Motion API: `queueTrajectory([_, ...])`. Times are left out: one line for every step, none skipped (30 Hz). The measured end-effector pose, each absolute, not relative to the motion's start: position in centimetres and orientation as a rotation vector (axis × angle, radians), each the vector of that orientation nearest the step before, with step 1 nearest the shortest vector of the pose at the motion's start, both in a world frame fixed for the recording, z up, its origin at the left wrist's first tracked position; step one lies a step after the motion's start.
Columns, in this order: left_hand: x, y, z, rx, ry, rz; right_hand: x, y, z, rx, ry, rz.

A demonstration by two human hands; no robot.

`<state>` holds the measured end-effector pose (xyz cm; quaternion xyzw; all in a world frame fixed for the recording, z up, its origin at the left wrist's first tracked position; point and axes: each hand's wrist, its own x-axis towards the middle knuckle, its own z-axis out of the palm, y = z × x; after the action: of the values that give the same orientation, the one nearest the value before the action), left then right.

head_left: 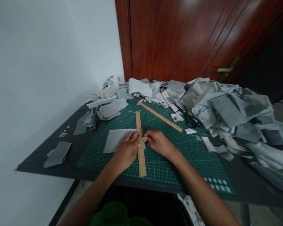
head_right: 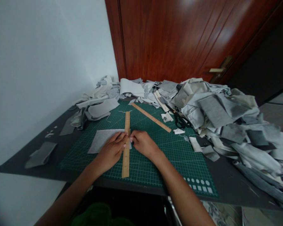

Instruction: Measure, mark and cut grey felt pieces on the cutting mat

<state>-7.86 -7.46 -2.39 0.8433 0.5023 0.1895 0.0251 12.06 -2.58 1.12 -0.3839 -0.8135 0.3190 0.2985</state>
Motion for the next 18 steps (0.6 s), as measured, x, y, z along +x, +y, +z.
queueTrajectory([-7.87, -7.46, -2.38, 2.613, 1.548, 0.588, 12.0, -2.68, 1.21, -1.013, -2.173, 0.82])
queueTrajectory([-7.88, -7.46, -2.37, 2.62, 1.543, 0.588, 11.96, -2.74, 1.25, -1.009, -2.182, 0.797])
queueTrajectory([-7.89, -7.46, -2.36, 2.626, 1.54, 0.586, 11.92, -2.77, 1.24, -1.005, -2.187, 0.782])
queueTrajectory([-7.9, -7.46, -2.35, 2.631, 1.537, 0.583, 11.9, -2.78, 1.21, -1.004, -2.19, 0.776])
queueTrajectory([-7.91, -7.46, -2.34, 2.634, 1.531, 0.583, 11.89, -2.77, 1.16, -1.006, -2.191, 0.775])
queueTrajectory([-7.91, -7.46, -2.35, 2.634, 1.526, 0.584, 11.89, -2.75, 1.12, -1.011, -2.192, 0.776])
queueTrajectory([-7.92, -7.46, -2.37, 2.63, 1.523, 0.588, 11.89, -2.73, 1.1, -1.017, -2.193, 0.778])
queueTrajectory([-7.92, -7.46, -2.42, 2.624, 1.524, 0.595, 11.89, -2.72, 1.1, -1.023, -2.197, 0.777])
queueTrajectory([-7.93, -7.45, -2.48, 2.619, 1.527, 0.603, 11.89, -2.71, 1.13, -1.025, -2.204, 0.767])
queueTrajectory([-7.94, -7.43, -2.56, 2.614, 1.532, 0.609, 11.89, -2.71, 1.18, -1.022, -2.214, 0.755])
queueTrajectory([-7.96, -7.4, -2.63, 2.612, 1.536, 0.61, 11.89, -2.73, 1.25, -1.012, -2.227, 0.747])
queueTrajectory([-7.97, -7.38, -2.69, 2.611, 1.54, 0.608, 11.88, -2.75, 1.34, -0.998, -2.238, 0.746])
queueTrajectory([-7.97, -7.36, -2.73, 2.61, 1.543, 0.606, 11.88, -2.78, 1.43, -0.983, -2.246, 0.749])
queueTrajectory([-7.97, -7.35, -2.73, 2.61, 1.543, 0.601, 11.87, -2.81, 1.51, -0.97, -2.251, 0.755])
queueTrajectory([-7.96, -7.36, -2.68, 2.609, 1.539, 0.597, 11.85, -2.84, 1.58, -0.964, -2.252, 0.766])
queueTrajectory([-7.94, -7.37, -2.61, 2.609, 1.535, 0.595, 11.83, -2.87, 1.64, -0.964, -2.251, 0.776])
queueTrajectory([-7.91, -7.39, -2.51, 2.609, 1.531, 0.595, 11.8, -2.89, 1.68, -0.968, -2.25, 0.784])
queueTrajectory([-7.88, -7.42, -2.41, 2.607, 1.529, 0.597, 11.77, -2.91, 1.69, -0.974, -2.249, 0.789])
